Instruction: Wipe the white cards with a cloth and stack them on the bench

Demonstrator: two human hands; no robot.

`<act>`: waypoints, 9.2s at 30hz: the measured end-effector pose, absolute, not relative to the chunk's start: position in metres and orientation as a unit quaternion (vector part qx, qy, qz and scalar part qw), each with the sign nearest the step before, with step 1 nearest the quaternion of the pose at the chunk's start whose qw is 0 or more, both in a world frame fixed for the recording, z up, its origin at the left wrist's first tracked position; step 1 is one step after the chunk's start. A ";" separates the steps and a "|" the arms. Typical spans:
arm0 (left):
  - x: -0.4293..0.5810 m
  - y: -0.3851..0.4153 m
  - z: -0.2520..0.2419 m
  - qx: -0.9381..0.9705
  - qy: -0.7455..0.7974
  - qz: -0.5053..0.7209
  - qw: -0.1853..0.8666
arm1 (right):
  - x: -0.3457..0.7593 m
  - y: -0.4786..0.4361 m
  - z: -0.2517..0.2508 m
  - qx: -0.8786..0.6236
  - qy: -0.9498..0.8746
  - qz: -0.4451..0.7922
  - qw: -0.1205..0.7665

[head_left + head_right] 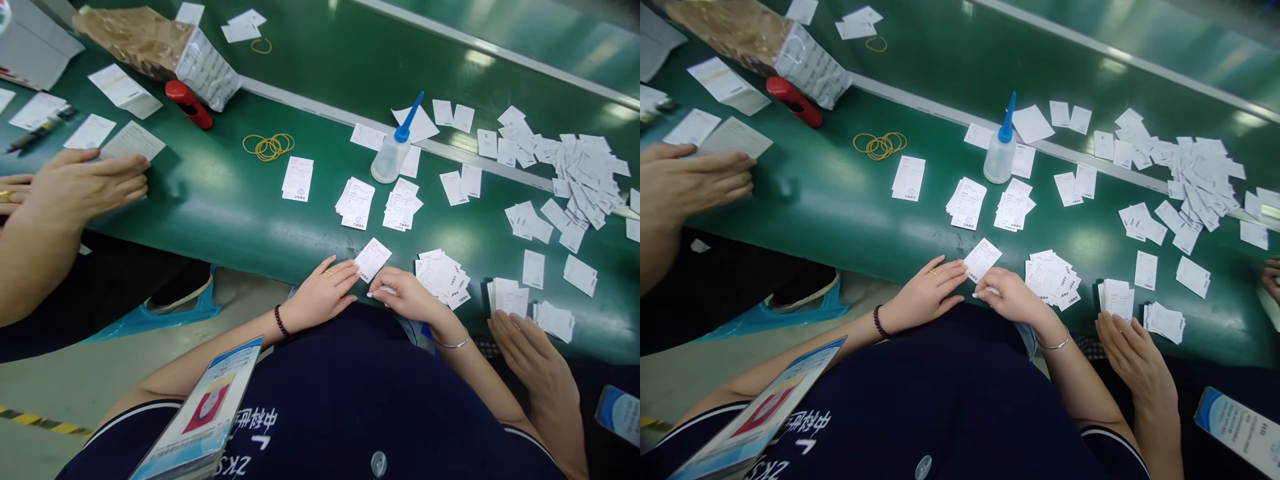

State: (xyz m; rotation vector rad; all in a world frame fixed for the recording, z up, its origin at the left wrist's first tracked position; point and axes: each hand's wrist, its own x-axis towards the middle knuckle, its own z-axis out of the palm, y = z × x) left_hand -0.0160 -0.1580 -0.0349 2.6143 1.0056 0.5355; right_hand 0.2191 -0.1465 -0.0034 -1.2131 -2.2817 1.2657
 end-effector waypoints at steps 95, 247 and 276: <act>0.013 -0.081 -0.010 0.773 0.456 0.245 0.366 | 0.238 -0.159 -0.022 -0.438 -0.724 0.386 0.367; -0.035 -0.157 -0.043 0.853 0.451 0.215 0.152 | 0.169 -0.116 -0.029 -0.318 -0.897 0.241 0.192; -0.032 -0.159 -0.040 0.892 0.407 0.185 0.064 | 0.179 -0.108 -0.043 -0.533 -0.804 0.038 0.263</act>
